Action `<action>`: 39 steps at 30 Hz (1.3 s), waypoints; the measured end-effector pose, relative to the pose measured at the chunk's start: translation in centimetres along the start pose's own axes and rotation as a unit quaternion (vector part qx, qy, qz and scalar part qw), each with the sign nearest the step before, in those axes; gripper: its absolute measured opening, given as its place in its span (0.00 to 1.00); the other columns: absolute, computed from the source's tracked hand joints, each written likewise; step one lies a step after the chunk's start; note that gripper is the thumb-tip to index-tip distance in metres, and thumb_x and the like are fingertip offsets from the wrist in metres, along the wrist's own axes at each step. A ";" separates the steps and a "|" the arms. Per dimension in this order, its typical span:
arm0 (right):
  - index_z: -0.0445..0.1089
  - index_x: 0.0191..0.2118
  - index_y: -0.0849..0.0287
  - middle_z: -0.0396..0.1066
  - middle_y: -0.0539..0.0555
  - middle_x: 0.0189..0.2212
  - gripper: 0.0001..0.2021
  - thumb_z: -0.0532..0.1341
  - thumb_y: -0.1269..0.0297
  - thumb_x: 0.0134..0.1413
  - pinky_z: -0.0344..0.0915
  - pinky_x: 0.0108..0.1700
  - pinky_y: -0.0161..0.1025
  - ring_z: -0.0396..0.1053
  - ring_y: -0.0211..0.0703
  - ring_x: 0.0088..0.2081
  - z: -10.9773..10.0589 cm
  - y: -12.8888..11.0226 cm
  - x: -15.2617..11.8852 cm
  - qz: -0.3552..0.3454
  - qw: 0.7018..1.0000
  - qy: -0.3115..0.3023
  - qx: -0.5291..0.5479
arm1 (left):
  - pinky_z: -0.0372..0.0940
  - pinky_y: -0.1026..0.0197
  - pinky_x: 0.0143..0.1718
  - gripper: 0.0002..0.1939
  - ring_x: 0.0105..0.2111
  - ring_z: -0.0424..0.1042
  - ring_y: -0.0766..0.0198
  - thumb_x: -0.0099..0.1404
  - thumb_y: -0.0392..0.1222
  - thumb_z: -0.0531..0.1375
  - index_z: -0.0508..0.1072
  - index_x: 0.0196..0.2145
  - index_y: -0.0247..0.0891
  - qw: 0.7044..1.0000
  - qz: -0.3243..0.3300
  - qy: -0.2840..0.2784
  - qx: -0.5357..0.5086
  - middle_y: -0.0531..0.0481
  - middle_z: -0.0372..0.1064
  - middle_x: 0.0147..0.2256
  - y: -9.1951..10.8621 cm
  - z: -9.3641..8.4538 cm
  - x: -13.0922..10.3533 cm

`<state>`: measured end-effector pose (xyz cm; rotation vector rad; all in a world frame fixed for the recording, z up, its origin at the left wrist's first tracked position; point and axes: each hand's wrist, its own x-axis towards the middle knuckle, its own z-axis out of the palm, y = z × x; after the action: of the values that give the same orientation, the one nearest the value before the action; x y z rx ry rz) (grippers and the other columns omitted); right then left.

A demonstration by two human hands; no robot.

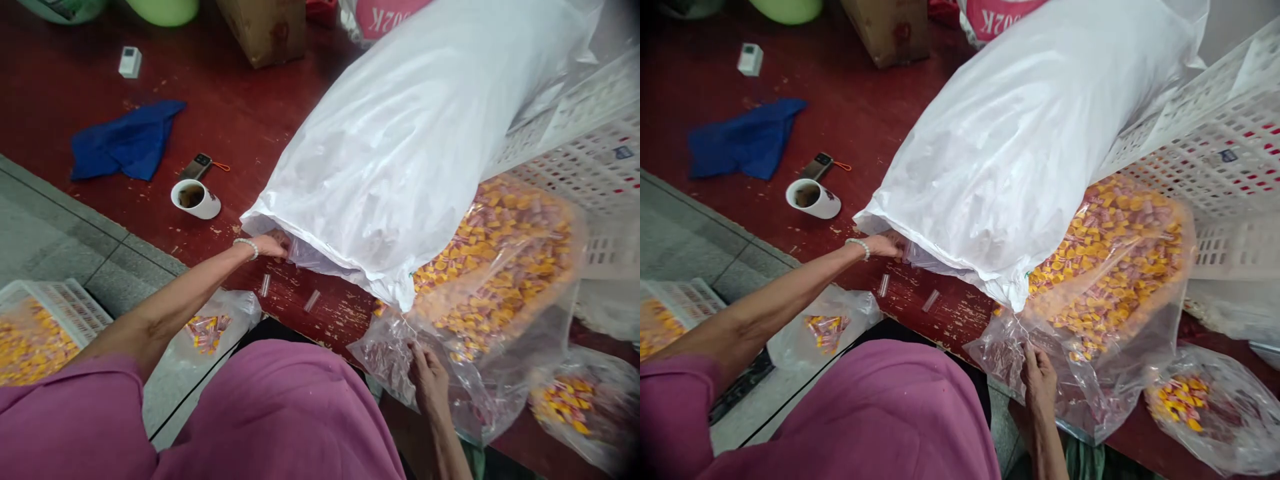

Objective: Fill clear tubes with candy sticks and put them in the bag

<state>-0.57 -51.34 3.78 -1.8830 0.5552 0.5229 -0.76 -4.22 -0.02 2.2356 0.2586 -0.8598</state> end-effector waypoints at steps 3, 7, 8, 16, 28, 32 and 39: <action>0.67 0.33 0.60 0.45 0.37 0.13 0.22 0.67 0.47 0.38 0.41 0.16 0.26 0.42 0.25 0.14 -0.5 -0.6 -0.9 0.048 0.997 0.028 0.048 | 0.59 0.68 0.29 0.13 0.30 0.69 0.64 0.47 0.39 0.56 0.77 0.30 0.37 1.000 0.012 0.007 0.004 0.51 0.75 0.29 -0.3 0.0 -0.8; 0.65 0.31 0.59 0.46 0.37 0.12 0.20 0.68 0.49 0.38 0.40 0.16 0.25 0.42 0.25 0.13 0.1 -1.4 -1.7 0.050 0.995 0.065 0.053 | 0.61 0.66 0.33 0.14 0.31 0.70 0.63 0.50 0.40 0.55 0.77 0.34 0.38 0.999 0.029 0.042 0.001 0.50 0.75 0.32 -0.4 0.3 -1.9; 0.65 0.31 0.59 0.45 0.37 0.12 0.19 0.67 0.49 0.39 0.41 0.15 0.25 0.42 0.25 0.13 0.4 -1.6 -1.8 0.054 0.995 0.070 0.053 | 0.61 0.66 0.33 0.14 0.31 0.70 0.63 0.51 0.40 0.55 0.77 0.34 0.37 0.998 0.029 0.057 -0.001 0.50 0.75 0.31 -0.4 0.4 -2.2; 0.69 0.32 0.59 0.62 0.44 0.25 0.20 0.71 0.55 0.31 0.40 0.13 0.23 0.44 0.22 0.16 1.4 -3.0 -0.9 0.067 0.982 0.056 0.166 | 0.63 0.58 0.42 0.19 0.37 0.70 0.59 0.63 0.45 0.48 0.70 0.46 0.33 0.956 -0.059 0.286 -0.022 0.43 0.72 0.39 -2.1 6.5 -7.1; 0.64 0.28 0.57 0.56 0.45 0.24 0.10 0.62 0.58 0.50 0.52 0.18 0.26 0.48 0.29 0.20 0.1 -7.6 -3.0 0.014 0.936 -0.043 0.349 | 0.46 0.41 0.59 0.49 0.63 0.42 0.38 0.55 0.58 0.59 0.44 0.63 0.25 0.910 -0.064 0.408 0.035 0.24 0.38 0.63 -4.9 16.3 -6.9; 0.56 0.24 0.58 0.48 0.43 0.21 0.13 0.64 0.64 0.47 0.51 0.18 0.25 0.46 0.28 0.19 0.5 -9.2 -3.9 0.033 0.915 -0.050 0.400 | 0.44 0.42 0.60 0.49 0.64 0.40 0.41 0.55 0.58 0.59 0.43 0.63 0.25 0.898 -0.058 0.435 0.021 0.24 0.37 0.63 -4.6 15.6 -6.0; 0.53 0.24 0.58 0.43 0.41 0.19 0.15 0.63 0.62 0.44 0.53 0.18 0.25 0.44 0.28 0.18 -5.6 -10.9 -5.4 -0.049 0.942 0.063 0.325 | 0.38 0.38 0.60 0.47 0.64 0.36 0.39 0.57 0.59 0.56 0.44 0.63 0.26 0.906 -0.070 0.415 0.033 0.24 0.35 0.64 -4.5 16.5 -5.6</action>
<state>2.21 -52.10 16.87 -1.3035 0.6226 0.1217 -15.20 -11.91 -7.43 2.5535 0.7952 0.0808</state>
